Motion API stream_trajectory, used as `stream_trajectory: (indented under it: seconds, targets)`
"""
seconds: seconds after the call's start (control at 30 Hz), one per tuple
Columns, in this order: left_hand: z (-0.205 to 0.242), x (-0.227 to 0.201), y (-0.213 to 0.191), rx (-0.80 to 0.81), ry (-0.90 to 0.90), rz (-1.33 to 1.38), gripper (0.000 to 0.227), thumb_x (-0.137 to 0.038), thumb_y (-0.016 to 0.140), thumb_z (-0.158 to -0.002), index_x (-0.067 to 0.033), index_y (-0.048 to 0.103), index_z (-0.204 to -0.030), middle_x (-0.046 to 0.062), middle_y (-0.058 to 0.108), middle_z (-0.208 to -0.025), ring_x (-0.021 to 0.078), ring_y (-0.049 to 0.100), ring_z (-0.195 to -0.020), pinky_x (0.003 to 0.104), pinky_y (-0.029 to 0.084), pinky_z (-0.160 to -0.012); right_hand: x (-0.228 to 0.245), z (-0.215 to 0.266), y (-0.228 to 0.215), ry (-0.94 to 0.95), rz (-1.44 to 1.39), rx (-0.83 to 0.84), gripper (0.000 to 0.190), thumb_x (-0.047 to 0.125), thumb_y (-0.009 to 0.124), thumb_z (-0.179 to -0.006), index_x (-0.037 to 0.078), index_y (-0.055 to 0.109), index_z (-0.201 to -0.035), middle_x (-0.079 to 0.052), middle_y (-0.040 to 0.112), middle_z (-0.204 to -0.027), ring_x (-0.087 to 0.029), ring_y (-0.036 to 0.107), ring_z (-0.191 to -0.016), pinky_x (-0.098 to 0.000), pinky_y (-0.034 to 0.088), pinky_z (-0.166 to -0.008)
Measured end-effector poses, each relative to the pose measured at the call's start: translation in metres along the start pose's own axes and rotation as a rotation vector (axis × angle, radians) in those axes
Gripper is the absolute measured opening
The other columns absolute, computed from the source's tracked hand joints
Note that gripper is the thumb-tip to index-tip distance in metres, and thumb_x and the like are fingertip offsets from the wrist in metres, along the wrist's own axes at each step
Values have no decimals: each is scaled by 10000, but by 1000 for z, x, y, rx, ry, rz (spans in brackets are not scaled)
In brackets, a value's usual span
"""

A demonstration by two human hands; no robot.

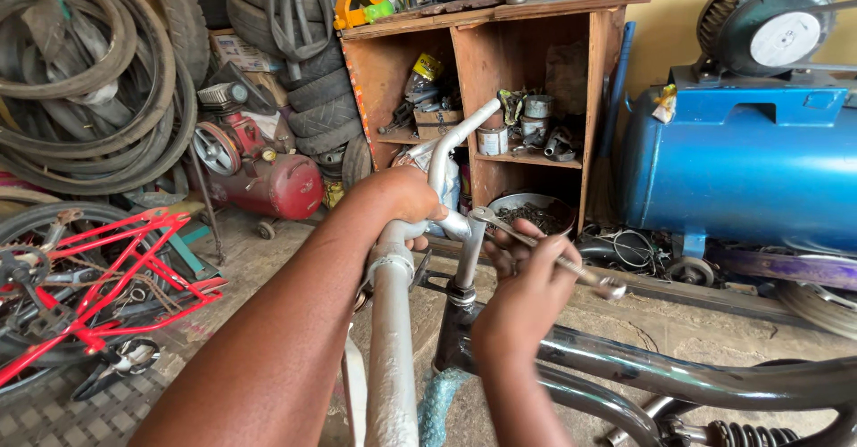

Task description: The person works on a bicycle frame in a cluttered workshop, using a screwdriver and a wrench to tighten components on the head tube. They then pick up a silver handlebar, apply grease from a bottle to the stem, and install the handlebar onto the frame, securing it with the wrench.

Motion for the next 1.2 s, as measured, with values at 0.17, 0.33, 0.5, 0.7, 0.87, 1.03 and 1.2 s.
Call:
stream_trajectory:
  seconds: [0.17,0.33,0.5,0.7,0.87,1.03,1.2]
  targets:
    - [-1,3,1,11,39,-50,326,-166,687,-923,7,670,-1198,200,756,-873,257,731,-614,405,555,-470,9,23,5,-189,85,135,267,310,324,-1114,63,420,-1081,-170,650,-1190,-285,717,-1034,-403,634,-925]
    - [-5,1,0,-2,76,-56,319,-150,706,-905,20,684,-1173,189,761,-873,255,741,-611,407,572,-479,18,-21,-14,-20,-31,82,319,350,289,-1123,83,446,-1049,-179,680,-1078,-290,703,-915,-431,640,-824]
    - [-3,1,-1,-17,57,-56,319,-141,718,-891,25,692,-1163,175,759,-872,250,739,-608,406,569,-477,9,-59,-22,249,-113,92,353,401,321,-1118,110,496,-1022,-163,678,-976,-278,668,-817,-449,601,-775]
    - [1,-3,-2,-29,26,-32,322,-141,724,-890,20,686,-1166,185,758,-882,252,736,-607,409,563,-480,-5,-71,-20,429,-177,167,378,436,318,-1099,130,512,-990,-130,682,-957,-261,663,-813,-459,582,-820]
    - [-19,5,1,-66,26,-55,306,-147,730,-885,24,713,-1138,180,775,-904,250,742,-620,410,580,-503,5,-48,-13,328,-142,99,367,423,331,-1115,122,505,-998,-124,671,-963,-248,656,-855,-439,583,-855]
    - [-56,-8,2,-266,315,-503,327,-236,829,-827,-14,791,-1063,211,740,-1014,249,666,-757,392,540,-705,40,49,26,-356,358,318,387,422,509,-1058,36,511,-1089,-146,617,-1023,-222,682,-931,-365,592,-850]
    - [-46,1,4,-129,175,-355,292,-186,767,-845,24,770,-1048,200,793,-967,248,748,-702,398,596,-674,52,-8,13,17,-68,159,327,391,469,-1067,66,483,-1098,-154,663,-1009,-245,673,-830,-392,583,-765]
Point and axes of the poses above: each hand's wrist, its own z-axis away from the middle knuckle, its own y-axis out of the palm, x = y × z, the point moved 3 cm from there along -z, towards the middle knuckle
